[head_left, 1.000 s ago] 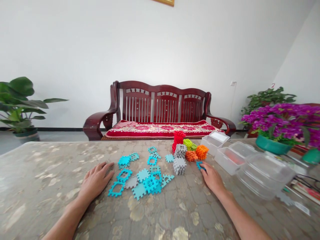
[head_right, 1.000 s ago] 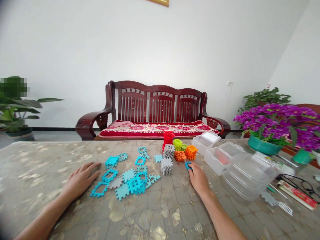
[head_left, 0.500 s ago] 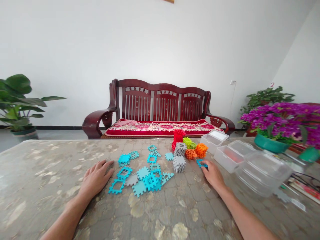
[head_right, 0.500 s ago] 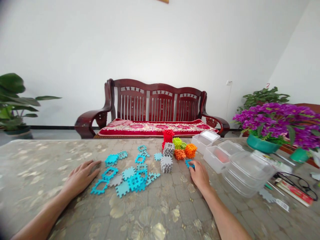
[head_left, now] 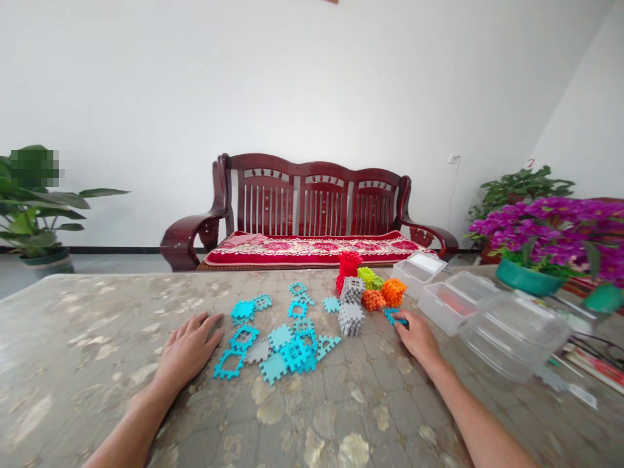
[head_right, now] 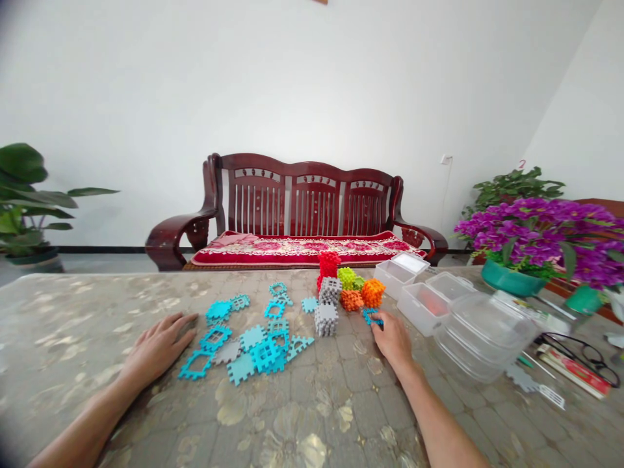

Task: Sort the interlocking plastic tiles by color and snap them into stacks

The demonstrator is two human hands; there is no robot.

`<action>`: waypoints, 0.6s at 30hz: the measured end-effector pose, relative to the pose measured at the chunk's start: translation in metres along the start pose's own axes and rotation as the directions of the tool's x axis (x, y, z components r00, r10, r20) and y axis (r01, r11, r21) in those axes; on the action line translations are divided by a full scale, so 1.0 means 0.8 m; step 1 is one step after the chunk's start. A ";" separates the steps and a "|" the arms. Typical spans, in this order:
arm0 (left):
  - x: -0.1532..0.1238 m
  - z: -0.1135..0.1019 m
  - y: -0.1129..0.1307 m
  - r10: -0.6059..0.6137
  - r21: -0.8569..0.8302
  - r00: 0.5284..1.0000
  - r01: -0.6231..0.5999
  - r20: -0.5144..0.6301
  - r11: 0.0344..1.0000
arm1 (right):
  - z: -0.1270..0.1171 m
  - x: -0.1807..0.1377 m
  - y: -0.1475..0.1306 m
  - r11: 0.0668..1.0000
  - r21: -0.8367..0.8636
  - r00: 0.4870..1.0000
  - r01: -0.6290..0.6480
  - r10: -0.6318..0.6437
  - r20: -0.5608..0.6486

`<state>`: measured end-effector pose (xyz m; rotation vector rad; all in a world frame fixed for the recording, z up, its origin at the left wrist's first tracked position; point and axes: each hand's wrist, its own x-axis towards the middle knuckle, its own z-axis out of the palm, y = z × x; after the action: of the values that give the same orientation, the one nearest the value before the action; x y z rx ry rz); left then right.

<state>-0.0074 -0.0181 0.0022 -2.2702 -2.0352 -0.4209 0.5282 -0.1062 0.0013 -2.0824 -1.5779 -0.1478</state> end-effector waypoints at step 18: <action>0.000 -0.001 0.002 0.018 0.009 1.000 -0.018 0.002 1.000 | 0.001 0.000 0.016 0.994 -0.104 0.999 -0.021 0.017 -0.039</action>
<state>-0.0062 -0.0187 0.0027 -2.2830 -2.0121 -0.4071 0.5396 -0.1083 -0.0035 -2.1604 -1.5570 -0.2670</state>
